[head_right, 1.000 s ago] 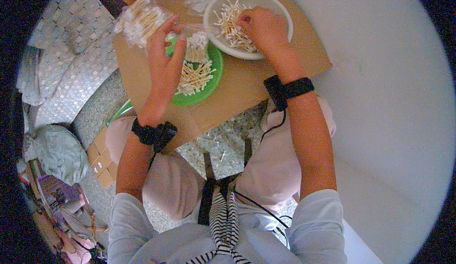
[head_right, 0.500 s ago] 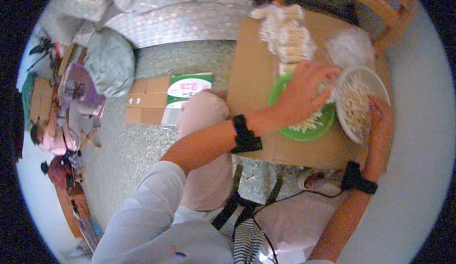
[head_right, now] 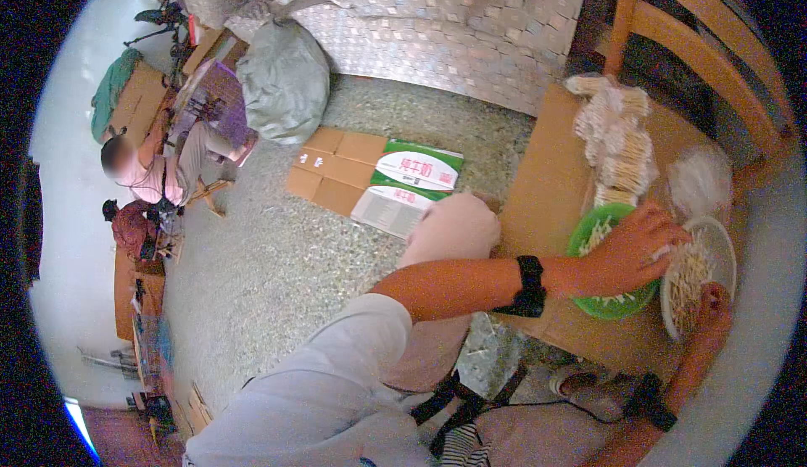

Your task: The person is sorting cotton swabs and putting them into small plastic bags.

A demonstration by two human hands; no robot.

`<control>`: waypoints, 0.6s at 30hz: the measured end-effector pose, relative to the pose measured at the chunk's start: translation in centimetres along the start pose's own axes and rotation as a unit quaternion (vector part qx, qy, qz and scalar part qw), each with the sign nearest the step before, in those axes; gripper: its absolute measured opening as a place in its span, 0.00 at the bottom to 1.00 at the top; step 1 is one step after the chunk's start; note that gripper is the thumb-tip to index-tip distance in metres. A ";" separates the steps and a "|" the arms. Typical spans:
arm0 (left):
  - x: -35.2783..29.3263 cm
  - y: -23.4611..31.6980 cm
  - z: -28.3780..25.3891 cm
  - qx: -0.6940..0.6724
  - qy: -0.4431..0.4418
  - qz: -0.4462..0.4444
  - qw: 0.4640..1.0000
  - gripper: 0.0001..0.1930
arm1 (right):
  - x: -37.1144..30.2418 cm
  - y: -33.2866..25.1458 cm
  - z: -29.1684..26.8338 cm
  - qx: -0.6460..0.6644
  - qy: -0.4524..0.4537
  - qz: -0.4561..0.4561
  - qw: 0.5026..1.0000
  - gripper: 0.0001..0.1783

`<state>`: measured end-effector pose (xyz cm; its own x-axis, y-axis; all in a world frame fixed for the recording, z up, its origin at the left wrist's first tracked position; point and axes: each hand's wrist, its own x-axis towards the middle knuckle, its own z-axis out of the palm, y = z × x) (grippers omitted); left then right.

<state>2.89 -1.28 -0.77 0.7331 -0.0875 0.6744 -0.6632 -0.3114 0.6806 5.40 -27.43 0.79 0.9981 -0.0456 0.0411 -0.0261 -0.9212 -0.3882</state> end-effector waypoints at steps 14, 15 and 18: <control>-0.4 -0.1 -0.4 0.061 -0.012 0.115 0.991 0.17 | -2.8 -3.9 0.1 0.148 0.038 -0.149 0.977 0.13; -0.7 -0.4 -0.5 0.058 -0.024 0.120 0.991 0.16 | -3.5 -5.4 0.2 0.161 0.027 -0.163 0.973 0.14; -0.7 -0.2 -0.7 0.062 -0.039 0.109 0.991 0.15 | -4.5 -7.5 -0.1 0.178 0.015 -0.160 0.971 0.14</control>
<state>2.40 -0.47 -1.15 0.5871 -0.2363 0.7742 -0.7869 -0.3910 0.4774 1.08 -20.38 3.63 0.9499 0.2051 0.2358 0.3108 -0.6987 -0.6444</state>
